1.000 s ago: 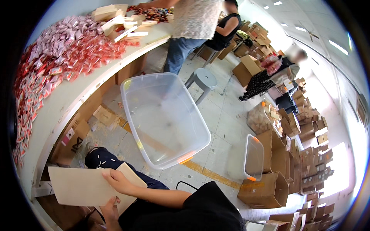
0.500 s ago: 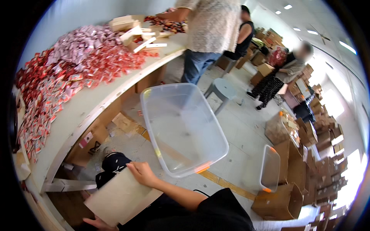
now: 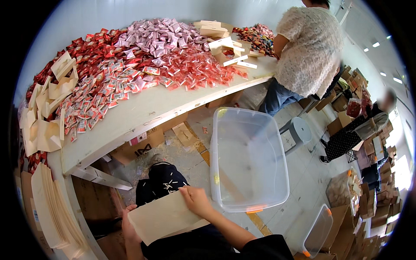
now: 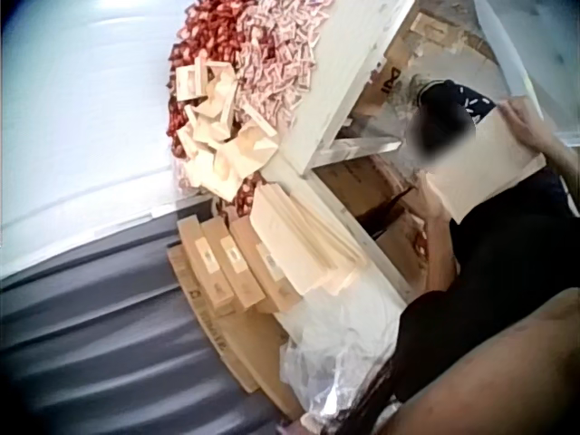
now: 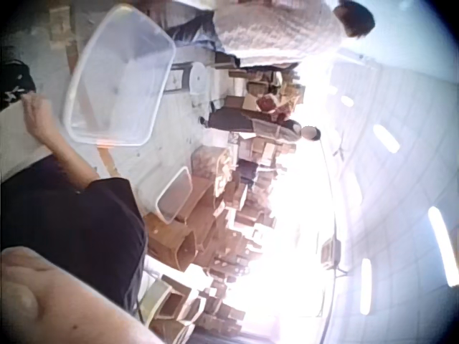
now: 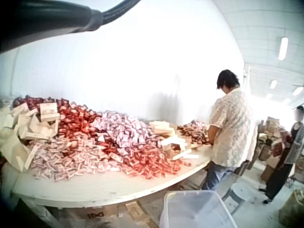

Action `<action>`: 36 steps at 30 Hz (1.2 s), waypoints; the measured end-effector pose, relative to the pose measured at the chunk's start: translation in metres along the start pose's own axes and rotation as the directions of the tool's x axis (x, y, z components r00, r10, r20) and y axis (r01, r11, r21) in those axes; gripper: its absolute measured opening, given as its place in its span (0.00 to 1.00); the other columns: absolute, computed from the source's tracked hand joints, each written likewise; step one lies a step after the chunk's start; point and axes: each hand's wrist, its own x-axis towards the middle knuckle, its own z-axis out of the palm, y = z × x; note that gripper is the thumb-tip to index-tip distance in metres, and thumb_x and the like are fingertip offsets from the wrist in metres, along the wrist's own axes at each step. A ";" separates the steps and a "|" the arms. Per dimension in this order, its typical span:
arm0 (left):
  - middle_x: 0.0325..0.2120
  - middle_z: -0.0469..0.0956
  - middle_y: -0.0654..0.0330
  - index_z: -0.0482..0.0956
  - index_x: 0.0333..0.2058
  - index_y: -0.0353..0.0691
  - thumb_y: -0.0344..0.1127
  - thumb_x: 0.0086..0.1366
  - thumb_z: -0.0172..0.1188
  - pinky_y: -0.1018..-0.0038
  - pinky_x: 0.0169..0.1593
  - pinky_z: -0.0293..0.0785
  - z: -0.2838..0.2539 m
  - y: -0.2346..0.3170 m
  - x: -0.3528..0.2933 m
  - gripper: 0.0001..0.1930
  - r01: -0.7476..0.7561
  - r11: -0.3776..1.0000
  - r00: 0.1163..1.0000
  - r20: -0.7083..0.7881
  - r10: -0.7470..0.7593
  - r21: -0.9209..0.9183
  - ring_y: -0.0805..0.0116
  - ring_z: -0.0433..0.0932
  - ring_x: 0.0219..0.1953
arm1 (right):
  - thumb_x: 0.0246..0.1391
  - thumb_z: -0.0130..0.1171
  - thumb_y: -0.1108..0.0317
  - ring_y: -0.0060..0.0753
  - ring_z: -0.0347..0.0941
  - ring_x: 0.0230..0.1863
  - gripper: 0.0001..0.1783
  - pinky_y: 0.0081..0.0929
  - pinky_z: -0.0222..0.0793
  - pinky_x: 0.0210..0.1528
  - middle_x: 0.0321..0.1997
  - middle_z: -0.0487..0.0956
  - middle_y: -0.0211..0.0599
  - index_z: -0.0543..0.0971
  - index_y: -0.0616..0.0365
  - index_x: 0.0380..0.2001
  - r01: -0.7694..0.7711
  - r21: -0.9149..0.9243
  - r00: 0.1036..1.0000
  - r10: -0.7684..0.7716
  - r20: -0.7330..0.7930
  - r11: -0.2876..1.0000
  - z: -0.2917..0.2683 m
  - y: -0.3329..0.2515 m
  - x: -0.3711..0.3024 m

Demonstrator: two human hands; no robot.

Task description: The person folds and assembles cardboard gift boxes by hand, then stacks the completed boxes and moves one to a workspace.

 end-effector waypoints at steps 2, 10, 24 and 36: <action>0.26 0.69 0.64 0.66 0.31 0.40 0.52 0.65 0.35 0.77 0.36 0.67 0.011 -0.005 0.000 0.21 -0.063 0.996 0.971 -0.225 0.076 0.064 0.74 0.69 0.31 | 0.57 0.43 0.62 0.23 0.58 0.17 0.19 0.26 0.58 0.20 0.12 0.64 0.39 0.69 0.65 0.19 0.023 -0.037 0.999 -0.022 0.037 0.999 0.000 -0.007 -0.002; 0.17 0.58 0.70 0.61 0.20 0.44 0.48 0.67 0.32 0.84 0.28 0.57 -0.039 -0.043 0.029 0.20 -0.267 0.836 0.790 -0.389 0.475 0.479 0.82 0.58 0.23 | 0.56 0.44 0.64 0.48 0.65 0.20 0.15 0.32 0.62 0.24 0.18 0.69 0.48 0.71 0.64 0.23 0.145 -0.009 0.983 -0.143 0.115 0.989 0.023 -0.022 -0.014; 0.28 0.72 0.65 0.70 0.40 0.35 0.34 0.58 0.53 0.84 0.27 0.66 -0.022 -0.005 0.000 0.12 0.189 0.927 0.939 0.217 -0.267 0.323 0.82 0.69 0.25 | 0.57 0.40 0.58 0.21 0.58 0.21 0.22 0.26 0.57 0.23 0.15 0.63 0.31 0.67 0.65 0.17 -0.206 -0.110 0.976 0.212 0.044 0.972 -0.019 0.040 0.023; 0.28 0.76 0.55 0.72 0.35 0.31 0.30 0.59 0.52 0.77 0.29 0.77 0.049 0.003 0.004 0.09 -0.126 0.978 0.988 0.109 0.109 0.165 0.67 0.77 0.25 | 0.44 0.57 0.48 0.33 0.72 0.33 0.33 0.26 0.68 0.32 0.38 0.72 0.40 0.64 0.62 0.46 -0.204 0.666 0.917 -0.098 0.386 0.717 0.018 0.015 -0.007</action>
